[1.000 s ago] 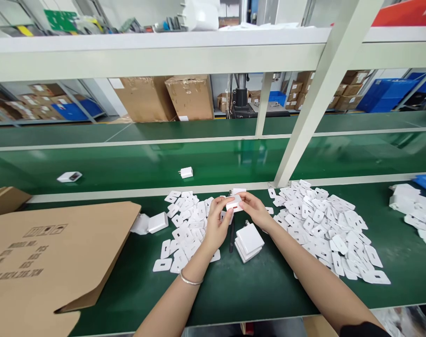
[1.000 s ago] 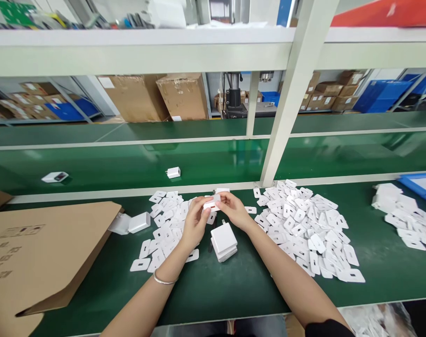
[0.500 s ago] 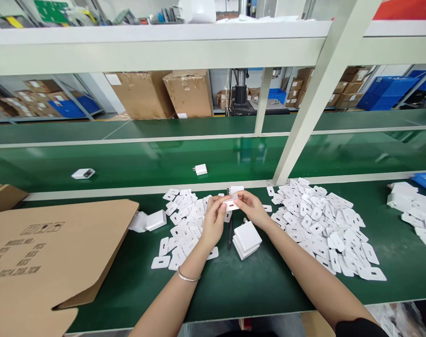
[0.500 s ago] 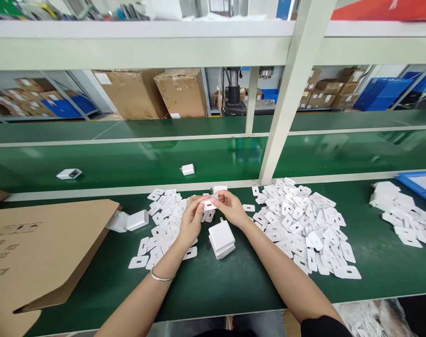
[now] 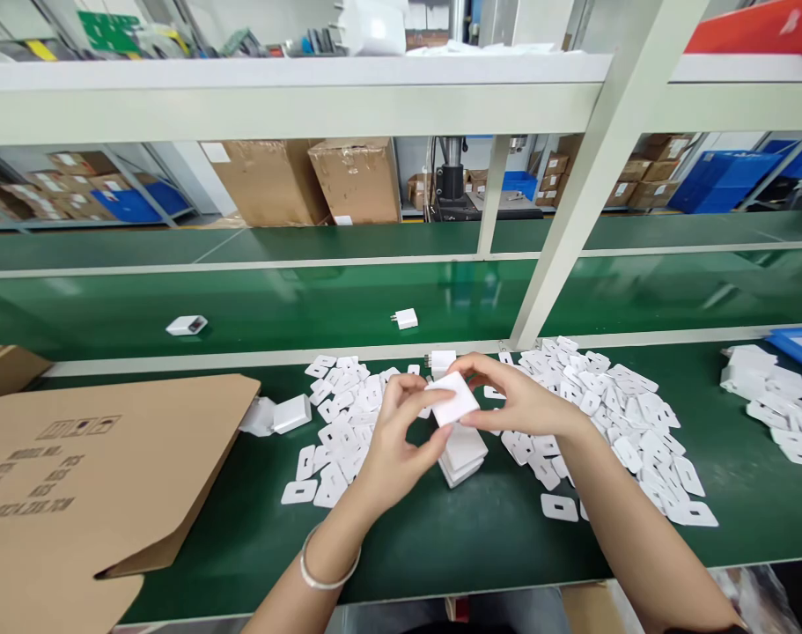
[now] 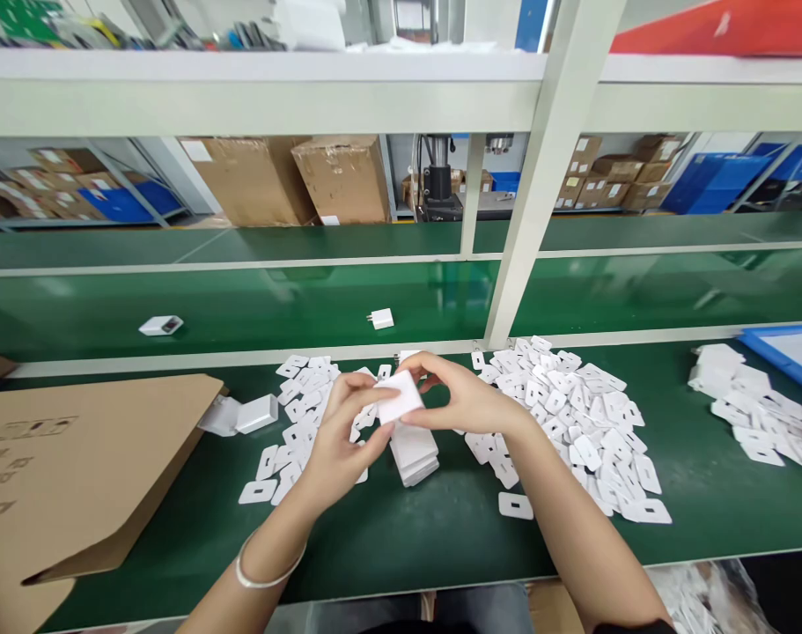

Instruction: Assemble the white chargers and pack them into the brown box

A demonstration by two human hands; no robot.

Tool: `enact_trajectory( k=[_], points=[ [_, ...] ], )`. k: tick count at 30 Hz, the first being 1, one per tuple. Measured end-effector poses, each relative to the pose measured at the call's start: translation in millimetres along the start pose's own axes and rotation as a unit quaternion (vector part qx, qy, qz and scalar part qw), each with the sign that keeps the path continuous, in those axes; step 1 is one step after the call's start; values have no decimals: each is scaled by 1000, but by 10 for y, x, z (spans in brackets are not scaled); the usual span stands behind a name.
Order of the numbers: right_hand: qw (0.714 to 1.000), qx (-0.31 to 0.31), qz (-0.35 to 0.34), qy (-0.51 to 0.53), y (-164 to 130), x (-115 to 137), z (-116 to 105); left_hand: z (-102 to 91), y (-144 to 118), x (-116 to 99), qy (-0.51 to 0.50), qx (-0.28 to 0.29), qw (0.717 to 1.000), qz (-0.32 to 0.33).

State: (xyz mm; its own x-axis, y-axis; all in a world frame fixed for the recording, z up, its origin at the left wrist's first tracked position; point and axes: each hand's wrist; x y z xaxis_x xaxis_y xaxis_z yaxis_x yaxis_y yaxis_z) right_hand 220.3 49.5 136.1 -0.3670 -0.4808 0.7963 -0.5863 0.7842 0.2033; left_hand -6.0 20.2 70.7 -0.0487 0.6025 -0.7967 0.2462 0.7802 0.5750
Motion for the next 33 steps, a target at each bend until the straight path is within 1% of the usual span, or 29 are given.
enact_trajectory(
  k=[3,5,7,10,15,19,22,25,27,30,33],
  points=[
    [996,34,-6,-81,-199,148,-87,30,-144,-249,32,48,998,-25],
    [993,44,10,-113,-292,143,-57,64,-236,-302,37,67,996,-37],
    [991,51,25,-118,-346,88,2,90,-302,-285,42,70,996,-40],
    [993,59,31,-99,-374,-5,66,100,-346,-222,58,59,996,-42],
    [995,57,22,-75,-369,-61,65,108,-363,-179,70,55,995,-50],
    [996,69,13,-57,-353,-105,67,121,-410,-121,57,54,995,-67],
    [998,46,-4,-30,-360,-181,54,77,-434,-57,24,51,996,-74],
    [999,-20,-35,3,-392,-265,-15,-7,-431,-8,3,48,996,-71],
    [998,-49,-44,9,-412,-305,-76,-52,-425,14,4,47,996,-75],
    [998,-53,-37,6,-426,-332,-125,-55,-430,40,12,51,993,-105],
    [998,-53,-27,20,-423,-332,-98,19,-452,66,26,76,986,-148]
  ],
)
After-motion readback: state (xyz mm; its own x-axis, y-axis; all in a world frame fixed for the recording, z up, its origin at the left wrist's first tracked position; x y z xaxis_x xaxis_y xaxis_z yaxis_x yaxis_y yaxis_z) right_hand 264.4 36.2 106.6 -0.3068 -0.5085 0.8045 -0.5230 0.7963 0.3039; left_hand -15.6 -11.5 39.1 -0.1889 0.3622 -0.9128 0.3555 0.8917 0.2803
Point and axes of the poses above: each hand's wrist, its own y-axis towards the middle knuckle, its own z-axis out of the palm, x = y × z, and after that the axes turned 12 degrees about -y, right-handed
